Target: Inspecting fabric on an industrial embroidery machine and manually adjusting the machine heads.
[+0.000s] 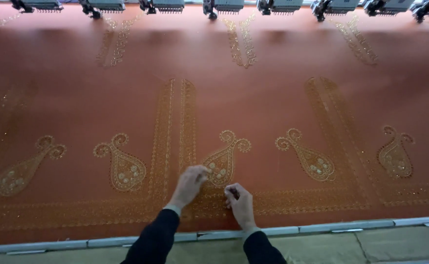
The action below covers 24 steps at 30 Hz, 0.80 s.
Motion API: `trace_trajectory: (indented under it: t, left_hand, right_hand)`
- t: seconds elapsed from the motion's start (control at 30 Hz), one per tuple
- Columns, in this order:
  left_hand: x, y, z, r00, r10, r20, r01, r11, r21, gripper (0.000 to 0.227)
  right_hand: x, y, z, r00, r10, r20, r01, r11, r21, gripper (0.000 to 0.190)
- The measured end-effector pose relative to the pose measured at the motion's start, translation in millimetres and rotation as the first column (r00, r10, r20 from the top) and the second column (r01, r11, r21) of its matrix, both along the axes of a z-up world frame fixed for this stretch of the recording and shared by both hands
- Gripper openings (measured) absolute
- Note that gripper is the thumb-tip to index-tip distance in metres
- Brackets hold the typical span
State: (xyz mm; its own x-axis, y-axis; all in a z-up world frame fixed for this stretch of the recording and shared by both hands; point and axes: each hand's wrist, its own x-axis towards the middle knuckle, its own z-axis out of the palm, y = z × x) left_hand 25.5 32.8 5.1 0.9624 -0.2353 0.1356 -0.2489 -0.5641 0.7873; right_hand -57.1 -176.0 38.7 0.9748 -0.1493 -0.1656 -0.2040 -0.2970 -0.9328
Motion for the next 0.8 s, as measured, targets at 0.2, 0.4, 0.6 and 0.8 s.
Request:
trace_trajectory:
  t: [0.2,0.4,0.6,0.8]
  left_hand:
    - [-8.7,-31.6,-18.4,0.932,-0.311,0.186,0.302,0.95,0.074,0.0]
    - [-11.6,-38.6,1.3,0.991,-0.087,0.103,0.093,0.994,-0.058,0.014]
    - [-12.2,-32.4,3.3,0.995,-0.1,0.006,0.1,0.994,-0.04,0.013]
    - [15.7,-34.4,-3.3,0.84,-0.421,0.341,0.256,0.863,0.435,0.032]
  right_hand:
    - [-3.4,-3.3,-6.8,0.998,-0.006,0.067,0.005,1.0,0.004,0.005]
    - [2.0,-7.0,-6.1,0.998,0.007,0.067,-0.005,0.999,-0.032,0.009]
    - [-5.1,-0.6,0.7,0.999,-0.012,0.03,0.013,0.999,-0.048,0.008]
    - [3.7,-7.7,-2.7,0.999,-0.042,0.018,0.04,0.997,0.073,0.006]
